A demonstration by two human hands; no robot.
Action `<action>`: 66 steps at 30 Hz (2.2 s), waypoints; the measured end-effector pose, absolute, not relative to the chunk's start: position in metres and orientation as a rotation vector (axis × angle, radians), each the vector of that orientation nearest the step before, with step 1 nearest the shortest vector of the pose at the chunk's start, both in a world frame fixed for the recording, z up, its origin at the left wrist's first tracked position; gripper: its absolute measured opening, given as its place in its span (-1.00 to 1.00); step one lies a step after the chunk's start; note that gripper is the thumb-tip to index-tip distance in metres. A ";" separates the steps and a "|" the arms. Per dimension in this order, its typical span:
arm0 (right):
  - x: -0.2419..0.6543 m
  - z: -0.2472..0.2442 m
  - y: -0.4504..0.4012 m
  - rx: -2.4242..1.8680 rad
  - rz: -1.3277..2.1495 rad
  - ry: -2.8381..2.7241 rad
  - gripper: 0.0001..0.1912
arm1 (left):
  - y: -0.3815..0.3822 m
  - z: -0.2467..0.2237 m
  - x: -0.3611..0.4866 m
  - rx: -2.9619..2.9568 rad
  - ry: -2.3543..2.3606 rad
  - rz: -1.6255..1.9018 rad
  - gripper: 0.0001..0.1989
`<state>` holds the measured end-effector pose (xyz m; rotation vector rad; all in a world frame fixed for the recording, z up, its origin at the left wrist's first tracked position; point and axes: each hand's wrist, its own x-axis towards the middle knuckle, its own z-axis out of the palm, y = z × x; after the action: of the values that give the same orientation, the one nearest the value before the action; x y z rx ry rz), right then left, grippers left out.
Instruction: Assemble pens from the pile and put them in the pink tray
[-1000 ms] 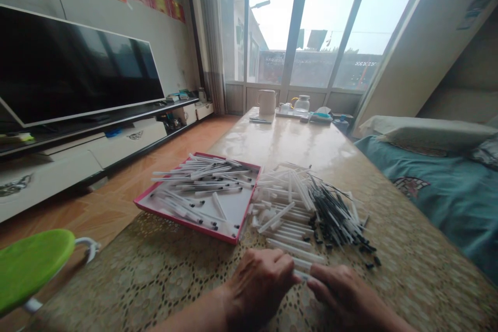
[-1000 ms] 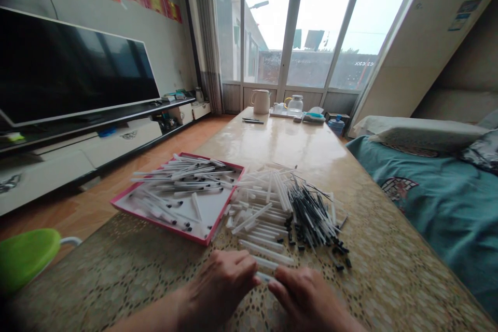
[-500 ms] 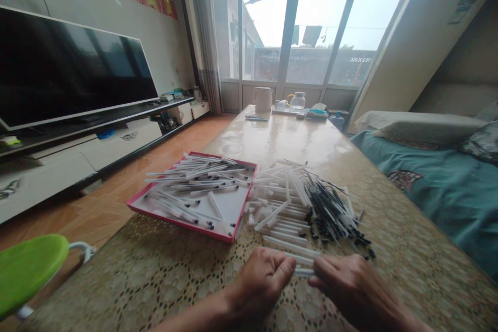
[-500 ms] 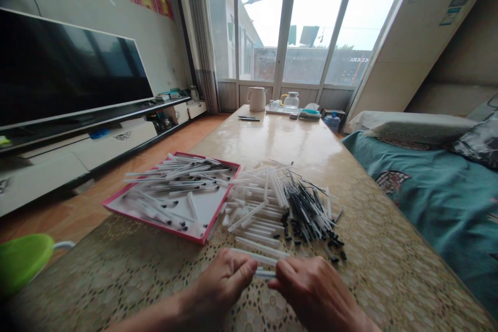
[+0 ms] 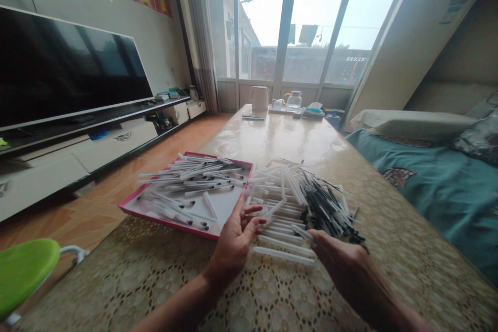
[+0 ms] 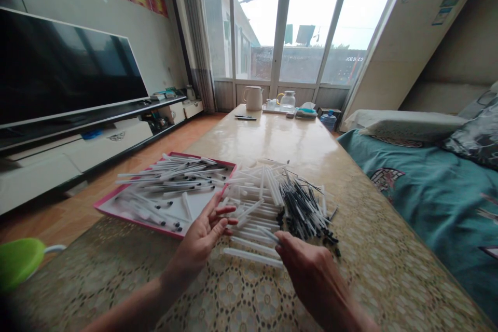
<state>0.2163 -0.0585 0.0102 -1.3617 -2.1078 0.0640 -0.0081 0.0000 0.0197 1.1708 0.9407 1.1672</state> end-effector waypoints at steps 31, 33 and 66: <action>0.218 0.001 -0.060 -1.309 1.034 -1.680 -0.55 | -0.014 -0.003 -0.001 0.763 0.696 0.986 -0.73; 0.218 0.002 -0.060 -1.317 1.021 -1.684 -0.55 | -0.014 -0.003 -0.001 0.756 0.697 0.982 -0.73; 0.217 -0.001 -0.059 -1.418 0.666 -1.836 -0.62 | -0.012 -0.002 -0.001 0.790 0.731 0.989 -0.73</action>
<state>0.2169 -0.0593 -0.0008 -1.4178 -1.8361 0.6660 -0.0009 -0.0125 -0.0020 0.7901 0.7311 0.9894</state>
